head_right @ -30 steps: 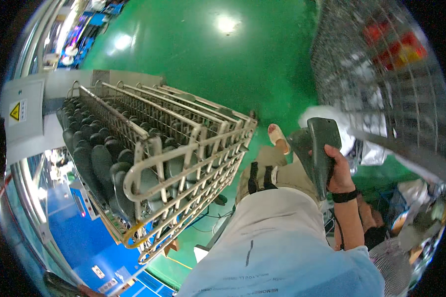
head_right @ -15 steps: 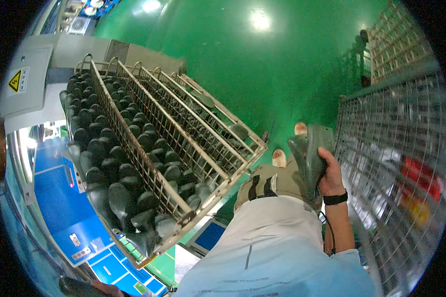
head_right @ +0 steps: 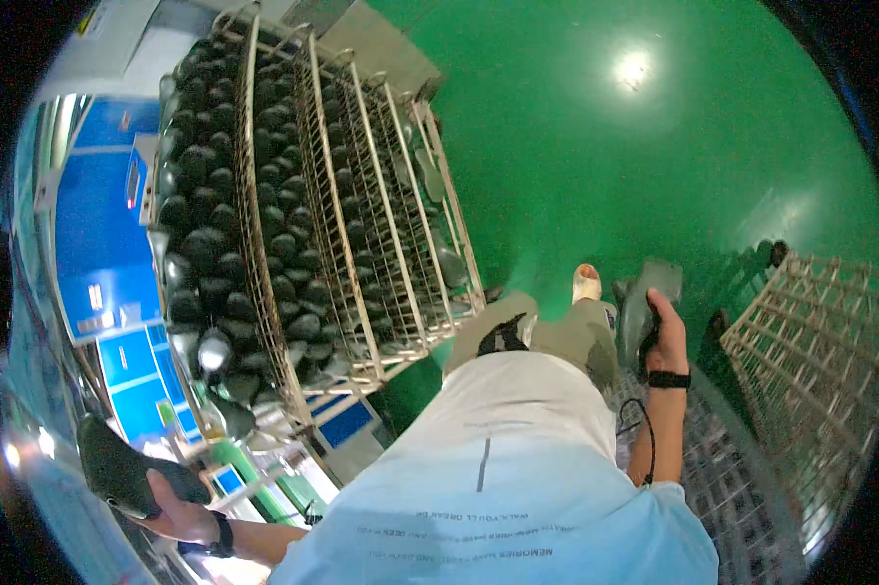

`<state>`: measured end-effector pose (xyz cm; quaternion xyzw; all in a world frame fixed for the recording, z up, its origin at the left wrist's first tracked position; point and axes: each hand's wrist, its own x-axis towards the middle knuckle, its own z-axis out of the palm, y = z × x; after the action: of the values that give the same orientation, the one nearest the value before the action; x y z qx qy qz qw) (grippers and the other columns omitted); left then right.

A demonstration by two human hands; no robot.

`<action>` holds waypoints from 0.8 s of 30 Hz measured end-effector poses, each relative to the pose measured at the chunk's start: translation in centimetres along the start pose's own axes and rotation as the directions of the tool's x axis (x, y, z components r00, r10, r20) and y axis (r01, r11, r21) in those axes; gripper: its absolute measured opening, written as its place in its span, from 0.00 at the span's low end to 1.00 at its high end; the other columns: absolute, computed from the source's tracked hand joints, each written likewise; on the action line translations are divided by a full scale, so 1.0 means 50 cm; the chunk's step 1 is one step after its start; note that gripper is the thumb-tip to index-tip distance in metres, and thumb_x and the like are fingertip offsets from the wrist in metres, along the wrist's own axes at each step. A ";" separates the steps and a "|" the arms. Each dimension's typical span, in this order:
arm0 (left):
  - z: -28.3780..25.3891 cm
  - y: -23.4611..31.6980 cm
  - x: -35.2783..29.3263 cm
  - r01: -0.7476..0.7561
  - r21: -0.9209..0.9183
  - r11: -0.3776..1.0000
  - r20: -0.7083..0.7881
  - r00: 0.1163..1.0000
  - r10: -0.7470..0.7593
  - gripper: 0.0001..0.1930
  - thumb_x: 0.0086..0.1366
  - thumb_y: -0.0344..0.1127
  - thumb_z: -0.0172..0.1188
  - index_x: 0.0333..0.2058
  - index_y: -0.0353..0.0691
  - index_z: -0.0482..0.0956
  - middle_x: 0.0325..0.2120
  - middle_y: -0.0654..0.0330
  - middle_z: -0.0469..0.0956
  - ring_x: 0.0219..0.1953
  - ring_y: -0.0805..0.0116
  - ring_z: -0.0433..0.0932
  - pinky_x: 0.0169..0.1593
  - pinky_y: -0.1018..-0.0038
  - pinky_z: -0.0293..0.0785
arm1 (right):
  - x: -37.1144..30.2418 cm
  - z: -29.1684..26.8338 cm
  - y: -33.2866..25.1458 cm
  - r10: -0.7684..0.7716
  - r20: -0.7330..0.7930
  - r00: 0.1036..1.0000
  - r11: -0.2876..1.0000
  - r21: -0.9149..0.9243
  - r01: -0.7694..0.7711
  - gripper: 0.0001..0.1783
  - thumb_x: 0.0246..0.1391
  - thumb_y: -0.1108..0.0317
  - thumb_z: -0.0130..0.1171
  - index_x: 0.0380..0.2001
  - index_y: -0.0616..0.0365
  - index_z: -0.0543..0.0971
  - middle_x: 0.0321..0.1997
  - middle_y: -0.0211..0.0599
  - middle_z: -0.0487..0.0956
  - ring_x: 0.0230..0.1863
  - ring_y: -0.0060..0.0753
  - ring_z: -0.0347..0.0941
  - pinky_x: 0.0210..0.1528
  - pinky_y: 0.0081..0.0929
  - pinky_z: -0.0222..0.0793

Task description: The person places shoes into a machine, removes shoe lasts from a rack, and inserts them into the shoes before pushing a large metal rack across the factory floor.

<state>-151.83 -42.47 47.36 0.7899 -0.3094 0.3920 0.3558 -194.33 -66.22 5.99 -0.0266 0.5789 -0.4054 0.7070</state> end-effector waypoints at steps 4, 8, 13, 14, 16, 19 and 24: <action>-0.026 0.033 -0.104 0.544 -0.651 0.529 0.339 0.832 -0.438 0.31 0.57 0.38 0.55 0.54 0.19 0.67 0.50 0.39 0.73 0.46 0.52 0.77 0.48 0.63 0.76 | 0.098 0.104 -0.102 0.091 0.073 0.993 0.971 -0.228 -0.073 0.15 0.54 0.61 0.63 0.41 0.58 0.80 0.38 0.32 0.81 0.38 0.32 0.77 0.42 0.31 0.73; 0.054 0.066 -0.256 0.998 -0.056 0.029 0.985 0.060 -0.161 0.36 0.56 0.41 0.56 0.59 0.24 0.60 0.48 0.41 0.75 0.42 0.48 0.79 0.46 0.62 0.78 | 0.154 0.261 -0.139 0.269 0.191 0.944 0.887 -0.431 -0.166 0.12 0.52 0.59 0.64 0.34 0.56 0.81 0.30 0.31 0.81 0.29 0.30 0.77 0.34 0.29 0.73; 0.255 0.050 -0.390 0.944 0.090 -0.317 0.943 -0.183 -0.277 0.32 0.58 0.39 0.55 0.58 0.24 0.64 0.52 0.39 0.73 0.42 0.51 0.80 0.43 0.63 0.79 | 0.193 0.500 -0.099 0.556 0.319 0.768 0.645 -0.748 -0.156 0.14 0.53 0.61 0.63 0.37 0.61 0.80 0.33 0.35 0.81 0.31 0.30 0.77 0.35 0.28 0.73; 0.288 0.026 -0.419 0.958 0.097 -0.270 0.932 -0.183 -0.314 0.30 0.59 0.37 0.54 0.58 0.25 0.65 0.52 0.40 0.73 0.42 0.51 0.80 0.44 0.63 0.79 | 0.214 0.536 -0.074 0.570 0.345 0.746 0.631 -0.765 -0.128 0.16 0.52 0.61 0.64 0.37 0.63 0.80 0.34 0.36 0.82 0.30 0.32 0.77 0.35 0.29 0.74; 0.354 -0.005 -0.485 0.913 0.016 -0.407 0.943 -0.150 -0.298 0.26 0.61 0.33 0.51 0.57 0.25 0.66 0.51 0.42 0.75 0.43 0.51 0.80 0.46 0.63 0.78 | 0.197 0.638 -0.039 0.635 0.298 0.713 0.511 -0.854 -0.098 0.17 0.50 0.61 0.64 0.38 0.64 0.80 0.34 0.38 0.82 0.29 0.33 0.77 0.35 0.30 0.74; 0.451 -0.011 -0.535 0.844 0.069 -0.533 0.946 -0.225 -0.233 0.22 0.62 0.28 0.54 0.55 0.27 0.68 0.46 0.48 0.78 0.44 0.56 0.80 0.49 0.65 0.77 | 0.229 0.730 -0.018 0.709 0.268 0.652 0.346 -0.938 0.009 0.19 0.49 0.62 0.64 0.39 0.66 0.79 0.35 0.40 0.82 0.31 0.32 0.78 0.35 0.29 0.74; 0.567 -0.012 -0.533 0.965 -0.058 -0.255 0.897 -0.062 -0.437 0.23 0.60 0.26 0.57 0.55 0.33 0.69 0.42 0.53 0.80 0.43 0.62 0.80 0.45 0.71 0.75 | 0.208 0.841 0.024 0.510 0.687 0.517 0.263 -0.697 0.667 0.30 0.47 0.55 0.68 0.43 0.74 0.76 0.39 0.42 0.82 0.36 0.31 0.78 0.40 0.23 0.73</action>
<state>-153.43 -59.35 12.37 0.5873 0.0810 -0.4027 0.6974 -158.34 -89.88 10.91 -0.6773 0.2621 0.0639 0.6845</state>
